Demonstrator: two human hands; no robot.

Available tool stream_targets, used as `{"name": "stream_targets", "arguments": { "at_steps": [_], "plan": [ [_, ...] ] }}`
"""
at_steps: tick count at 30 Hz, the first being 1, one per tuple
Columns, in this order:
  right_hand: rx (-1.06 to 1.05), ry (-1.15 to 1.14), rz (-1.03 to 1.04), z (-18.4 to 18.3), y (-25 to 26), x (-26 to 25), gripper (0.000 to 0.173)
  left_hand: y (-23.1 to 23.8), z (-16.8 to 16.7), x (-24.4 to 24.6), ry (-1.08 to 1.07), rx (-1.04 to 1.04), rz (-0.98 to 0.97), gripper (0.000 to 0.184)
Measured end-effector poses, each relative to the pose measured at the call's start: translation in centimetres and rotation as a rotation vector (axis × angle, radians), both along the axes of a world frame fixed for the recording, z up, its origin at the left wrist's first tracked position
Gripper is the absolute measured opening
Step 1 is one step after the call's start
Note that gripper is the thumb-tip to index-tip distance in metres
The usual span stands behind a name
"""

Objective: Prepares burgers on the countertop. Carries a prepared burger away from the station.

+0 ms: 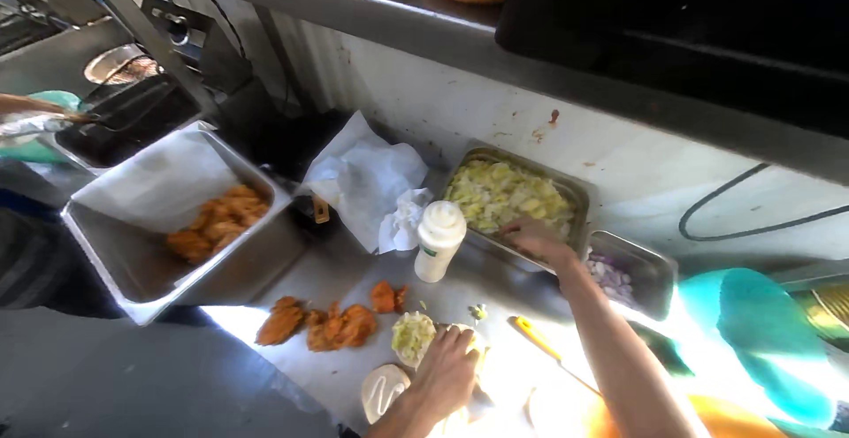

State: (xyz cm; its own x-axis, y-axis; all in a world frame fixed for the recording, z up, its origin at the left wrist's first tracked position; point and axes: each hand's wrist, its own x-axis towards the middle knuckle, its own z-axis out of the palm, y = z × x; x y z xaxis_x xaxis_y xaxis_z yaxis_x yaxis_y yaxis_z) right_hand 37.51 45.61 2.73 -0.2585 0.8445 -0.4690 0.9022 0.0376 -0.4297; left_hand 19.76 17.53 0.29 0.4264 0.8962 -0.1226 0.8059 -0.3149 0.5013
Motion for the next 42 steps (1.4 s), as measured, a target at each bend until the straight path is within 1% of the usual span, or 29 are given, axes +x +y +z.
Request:
{"name": "stream_targets", "arguments": {
  "at_steps": [2,5,6,7,8,10,13,14,16,17,19,21,23,26,28,31,35,36,38,39,40,42],
  "plan": [
    [0.051,0.152,-0.098,1.2,-0.5,1.4,0.022,-0.7,0.9,-0.3,-0.074,0.037,0.066,0.022],
    [0.14,0.423,-0.203,3.9,-2.1,3.5,0.022,-1.4,2.1,-0.3,-0.235,0.027,0.151,0.021],
    [0.146,0.485,-0.228,5.1,-3.4,3.9,0.022,-1.3,2.5,-0.1,-0.289,-0.014,0.154,0.02],
    [0.147,0.522,-0.244,6.6,-5.0,4.1,0.021,-1.0,3.0,0.2,-0.321,-0.099,0.134,0.021],
    [0.171,0.542,-0.248,7.5,-6.3,4.4,0.018,-0.5,3.2,0.6,-0.311,-0.179,0.098,0.023],
    [0.219,0.58,-0.221,7.9,-8.4,5.1,0.013,1.0,2.9,1.6,-0.201,-0.286,0.011,0.026],
    [0.203,0.625,-0.149,6.5,-13.2,5.8,0.015,2.7,1.2,3.4,-0.017,-0.309,-0.091,0.027],
    [0.175,0.629,-0.12,5.3,-15.0,6.1,0.015,2.9,0.6,3.6,0.011,-0.277,-0.106,0.027],
    [0.125,0.62,-0.075,2.4,-18.9,6.5,0.013,2.7,-0.4,3.4,-0.014,-0.195,-0.114,0.026],
    [0.105,0.591,-0.055,0.9,-20.6,6.5,0.013,2.5,-0.6,3.1,-0.055,-0.157,-0.106,0.026],
    [0.025,0.485,-0.061,-0.6,-23.6,6.0,0.017,2.2,-0.2,2.0,-0.125,-0.157,-0.045,0.026],
    [0.07,0.353,-0.064,-1.6,-26.0,5.4,0.023,2.4,0.1,1.0,-0.147,-0.157,0.05,0.028],
    [0.139,0.295,-0.091,-2.1,-27.6,4.9,0.027,3.2,0.1,0.6,-0.118,-0.155,0.122,0.03],
    [0.123,0.26,-0.2,-1.6,-28.6,4.9,0.036,5.2,0.0,1.1,-0.044,-0.22,0.141,0.034],
    [0.113,0.228,-0.249,-1.7,-28.7,5.3,0.034,6.6,-0.4,2.0,0.01,-0.236,0.14,0.036],
    [0.099,0.161,-0.212,-2.3,-28.9,5.0,0.028,8.2,-0.9,3.1,0.079,-0.251,0.141,0.041],
    [0.242,0.1,-0.207,-3.0,-29.3,4.0,0.022,9.0,-1.1,3.8,0.137,-0.285,0.151,0.037],
    [0.224,0.079,-0.198,-2.9,-29.3,3.9,0.022,9.1,-1.1,3.8,0.153,-0.286,0.149,0.036],
    [0.148,0.062,-0.164,-2.2,-28.8,4.1,0.024,9.4,-1.2,3.6,0.169,-0.267,0.142,0.032],
    [0.157,0.077,-0.159,-1.4,-28.2,4.3,0.024,9.4,-1.3,3.5,0.165,-0.256,0.137,0.03],
    [0.202,0.102,-0.161,-0.4,-27.4,4.7,0.022,9.4,-1.3,3.5,0.152,-0.255,0.134,0.029],
    [0.384,0.162,-0.168,1.7,-25.0,5.3,0.017,9.2,-1.5,3.2,0.129,-0.253,0.135,0.027]
  ]
}}
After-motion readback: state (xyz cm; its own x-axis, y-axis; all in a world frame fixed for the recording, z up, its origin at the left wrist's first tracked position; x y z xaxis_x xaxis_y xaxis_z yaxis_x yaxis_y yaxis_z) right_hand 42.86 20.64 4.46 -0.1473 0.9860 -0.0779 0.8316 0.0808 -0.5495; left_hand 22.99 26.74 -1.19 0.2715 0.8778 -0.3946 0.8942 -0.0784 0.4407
